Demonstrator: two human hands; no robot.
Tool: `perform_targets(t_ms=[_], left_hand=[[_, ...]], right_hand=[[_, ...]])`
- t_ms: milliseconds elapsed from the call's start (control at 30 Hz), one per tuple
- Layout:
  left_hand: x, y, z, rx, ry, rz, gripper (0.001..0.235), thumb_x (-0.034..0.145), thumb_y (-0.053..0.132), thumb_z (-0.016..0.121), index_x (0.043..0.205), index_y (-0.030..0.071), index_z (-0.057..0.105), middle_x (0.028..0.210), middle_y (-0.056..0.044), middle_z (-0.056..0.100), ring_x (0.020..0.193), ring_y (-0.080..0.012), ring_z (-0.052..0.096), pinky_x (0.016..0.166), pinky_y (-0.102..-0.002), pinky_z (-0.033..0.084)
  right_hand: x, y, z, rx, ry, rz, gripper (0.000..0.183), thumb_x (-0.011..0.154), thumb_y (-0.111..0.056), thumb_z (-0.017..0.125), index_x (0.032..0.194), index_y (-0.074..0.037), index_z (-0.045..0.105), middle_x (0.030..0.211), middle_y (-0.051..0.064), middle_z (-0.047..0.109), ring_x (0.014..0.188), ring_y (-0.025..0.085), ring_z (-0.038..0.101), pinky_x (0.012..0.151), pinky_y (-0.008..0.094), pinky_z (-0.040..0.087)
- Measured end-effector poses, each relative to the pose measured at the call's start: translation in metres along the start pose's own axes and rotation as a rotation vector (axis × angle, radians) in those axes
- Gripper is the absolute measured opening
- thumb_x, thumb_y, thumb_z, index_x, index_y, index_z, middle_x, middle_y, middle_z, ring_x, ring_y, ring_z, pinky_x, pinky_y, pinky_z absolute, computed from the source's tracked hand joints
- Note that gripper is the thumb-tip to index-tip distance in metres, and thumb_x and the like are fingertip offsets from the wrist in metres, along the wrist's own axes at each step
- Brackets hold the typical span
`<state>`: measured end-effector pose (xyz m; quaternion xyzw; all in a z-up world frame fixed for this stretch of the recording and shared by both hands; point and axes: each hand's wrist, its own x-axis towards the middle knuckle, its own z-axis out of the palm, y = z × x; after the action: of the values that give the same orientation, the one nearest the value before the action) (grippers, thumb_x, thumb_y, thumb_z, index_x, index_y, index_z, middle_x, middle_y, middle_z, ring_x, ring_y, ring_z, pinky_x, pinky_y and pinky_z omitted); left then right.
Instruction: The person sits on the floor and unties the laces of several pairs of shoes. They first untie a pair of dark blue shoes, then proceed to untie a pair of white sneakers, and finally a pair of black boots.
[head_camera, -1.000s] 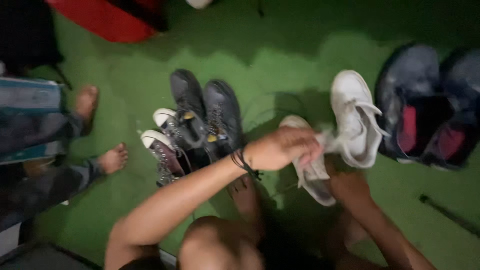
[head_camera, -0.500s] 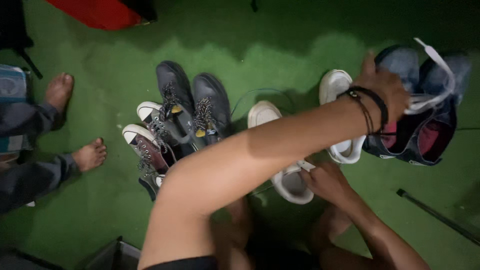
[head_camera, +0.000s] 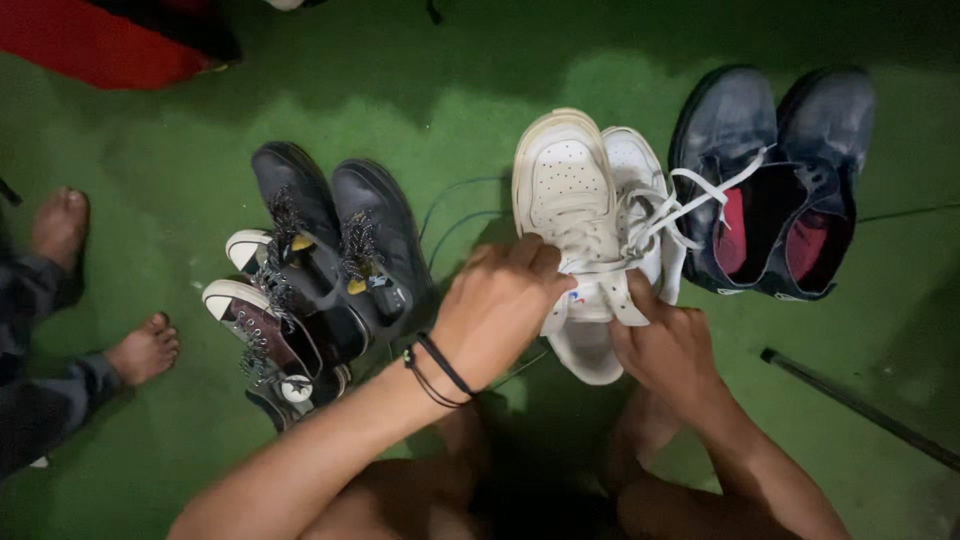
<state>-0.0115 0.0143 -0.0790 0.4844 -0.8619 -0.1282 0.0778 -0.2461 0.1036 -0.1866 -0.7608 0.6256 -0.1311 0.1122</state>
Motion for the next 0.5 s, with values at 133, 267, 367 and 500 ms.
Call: perform_targets(t_ms=[133,267,367,500], left_hand=[[0.002,0.015,0.009,0.200,0.126,0.086,0.008,0.089,0.016,0.069,0.092,0.013,0.076,0.086,-0.005,0.071,0.070,-0.0285,0.074,0.095,-0.053,0.058],[0.010,-0.001,0.028,-0.056,-0.024,0.035,0.027,0.082,0.025,0.082,0.104,0.009,0.077,0.098,-0.009,0.071,0.087,-0.0355,0.072,0.085,-0.060,0.055],[0.012,-0.009,0.015,-0.909,-0.138,-0.255,0.019,0.102,0.014,0.061,0.095,0.005,0.076,0.091,-0.010,0.069,0.086,-0.0304,0.071,0.100,-0.055,0.054],[0.011,-0.010,-0.027,-1.000,-0.227,-0.311,0.023,0.104,0.018,0.058,0.091,0.008,0.074,0.092,-0.007,0.065,0.093,-0.0310,0.066,0.101,-0.062,0.046]], right_hand=[[0.002,-0.015,-0.008,-0.148,0.006,-0.072,0.054,0.081,-0.027,0.073,0.132,-0.011,0.069,0.060,0.005,0.064,0.043,0.034,0.066,0.047,0.050,0.056],[-0.004,-0.010,0.005,-0.123,-0.048,0.027,0.058,0.080,-0.027,0.069,0.135,-0.010,0.063,0.053,0.006,0.066,0.045,0.037,0.070,0.048,0.055,0.056],[-0.011,-0.008,0.028,-0.157,-0.037,0.012,0.068,0.075,-0.029,0.068,0.139,-0.009,0.059,0.051,0.003,0.061,0.045,0.034,0.070,0.048,0.050,0.057],[0.000,-0.013,-0.002,-0.150,-0.036,-0.022,0.068,0.073,-0.027,0.072,0.136,-0.006,0.060,0.056,0.005,0.067,0.048,0.031,0.073,0.050,0.047,0.058]])
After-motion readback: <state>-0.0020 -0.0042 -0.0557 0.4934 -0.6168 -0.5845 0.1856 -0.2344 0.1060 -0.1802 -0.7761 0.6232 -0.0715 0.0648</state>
